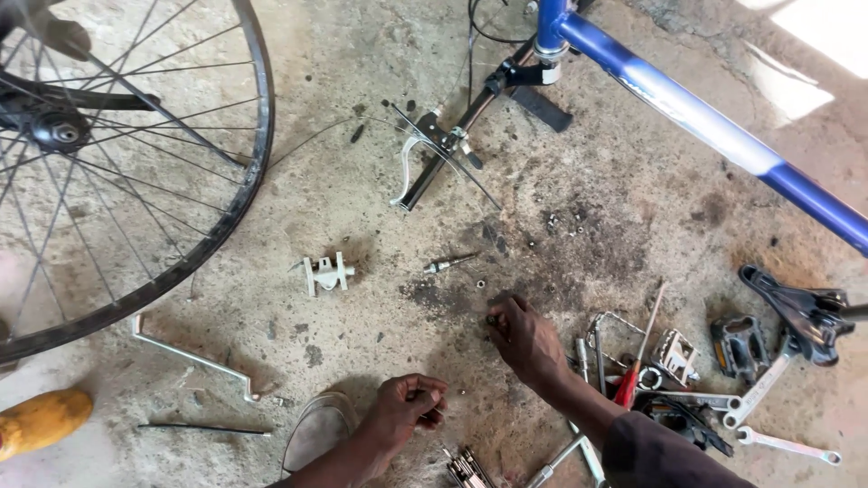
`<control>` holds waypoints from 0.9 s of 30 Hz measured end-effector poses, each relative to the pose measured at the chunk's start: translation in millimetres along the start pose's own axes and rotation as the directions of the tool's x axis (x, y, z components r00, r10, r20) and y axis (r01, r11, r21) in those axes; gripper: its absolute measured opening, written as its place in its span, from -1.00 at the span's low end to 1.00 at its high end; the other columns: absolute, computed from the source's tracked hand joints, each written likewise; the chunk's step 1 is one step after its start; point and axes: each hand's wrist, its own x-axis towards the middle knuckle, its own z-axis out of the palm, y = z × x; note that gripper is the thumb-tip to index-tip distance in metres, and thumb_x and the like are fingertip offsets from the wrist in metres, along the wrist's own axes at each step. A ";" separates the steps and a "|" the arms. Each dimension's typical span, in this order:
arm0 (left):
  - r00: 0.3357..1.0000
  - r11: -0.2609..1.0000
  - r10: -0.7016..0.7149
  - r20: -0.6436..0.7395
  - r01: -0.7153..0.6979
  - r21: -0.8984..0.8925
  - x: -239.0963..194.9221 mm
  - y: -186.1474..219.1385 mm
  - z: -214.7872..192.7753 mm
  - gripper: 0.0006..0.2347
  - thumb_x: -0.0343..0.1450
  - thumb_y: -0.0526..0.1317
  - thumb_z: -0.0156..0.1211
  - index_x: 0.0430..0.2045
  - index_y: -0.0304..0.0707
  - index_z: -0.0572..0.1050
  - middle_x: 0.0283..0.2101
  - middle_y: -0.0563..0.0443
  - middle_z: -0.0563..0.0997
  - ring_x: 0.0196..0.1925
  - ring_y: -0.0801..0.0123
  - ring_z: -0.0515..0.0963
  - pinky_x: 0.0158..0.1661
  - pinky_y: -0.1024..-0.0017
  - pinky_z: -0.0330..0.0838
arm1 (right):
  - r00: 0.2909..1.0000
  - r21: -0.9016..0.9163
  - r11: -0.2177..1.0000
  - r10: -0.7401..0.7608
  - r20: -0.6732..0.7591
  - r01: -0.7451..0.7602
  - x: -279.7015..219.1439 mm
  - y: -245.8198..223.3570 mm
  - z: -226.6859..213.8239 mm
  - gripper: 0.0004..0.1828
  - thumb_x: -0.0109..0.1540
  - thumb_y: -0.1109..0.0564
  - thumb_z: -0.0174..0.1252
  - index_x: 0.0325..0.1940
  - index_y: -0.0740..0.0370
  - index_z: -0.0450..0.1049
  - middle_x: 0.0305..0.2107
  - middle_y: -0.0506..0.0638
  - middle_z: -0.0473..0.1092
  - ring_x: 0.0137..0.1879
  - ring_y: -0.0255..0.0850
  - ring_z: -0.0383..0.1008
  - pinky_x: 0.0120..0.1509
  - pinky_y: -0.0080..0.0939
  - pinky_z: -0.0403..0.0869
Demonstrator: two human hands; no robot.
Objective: The person sits on the floor and handles small bicycle parts, including a bearing and a white metal bracket. They use a small metal rod to apply red grease from a container into the bracket's holes and then insert a small metal piece into the bracket.
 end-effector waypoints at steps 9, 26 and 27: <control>0.999 0.989 0.000 0.045 -0.007 0.149 17.2 -26.3 -7.0 -0.85 0.48 -0.42 0.22 -0.12 -0.46 0.66 -0.34 -0.14 0.66 -0.41 0.37 0.54 -0.31 0.41 0.53 | 0.996 0.158 0.983 0.090 0.002 -0.089 -15.7 -9.7 -48.7 -0.70 0.18 0.17 0.31 0.00 0.17 0.53 -0.29 0.01 0.47 -0.33 -0.20 0.53 -0.34 -0.32 0.64; 0.601 -0.086 0.766 0.228 -0.255 0.963 96.8 104.6 -11.7 -0.69 0.44 -0.18 0.23 0.05 -0.17 0.42 -0.11 -0.06 0.48 -0.42 0.42 0.51 -0.38 0.46 0.51 | 0.796 0.125 0.926 0.370 -0.479 -0.356 -153.3 71.7 -130.6 -0.88 0.19 0.21 0.32 -0.23 0.29 0.56 -0.29 0.02 0.42 -0.36 -0.23 0.45 -0.32 -0.26 0.44; 0.662 -0.237 0.708 0.246 -0.105 0.966 102.8 110.3 -7.5 -0.64 0.51 -0.04 0.13 0.16 -0.11 0.38 -0.07 -0.06 0.40 -0.35 0.39 0.52 -0.26 0.44 0.51 | 0.804 0.157 0.930 0.367 -0.467 -0.333 -154.8 72.2 -130.8 -0.89 0.18 0.23 0.32 -0.26 0.30 0.56 -0.31 0.01 0.43 -0.35 -0.25 0.44 -0.33 -0.28 0.43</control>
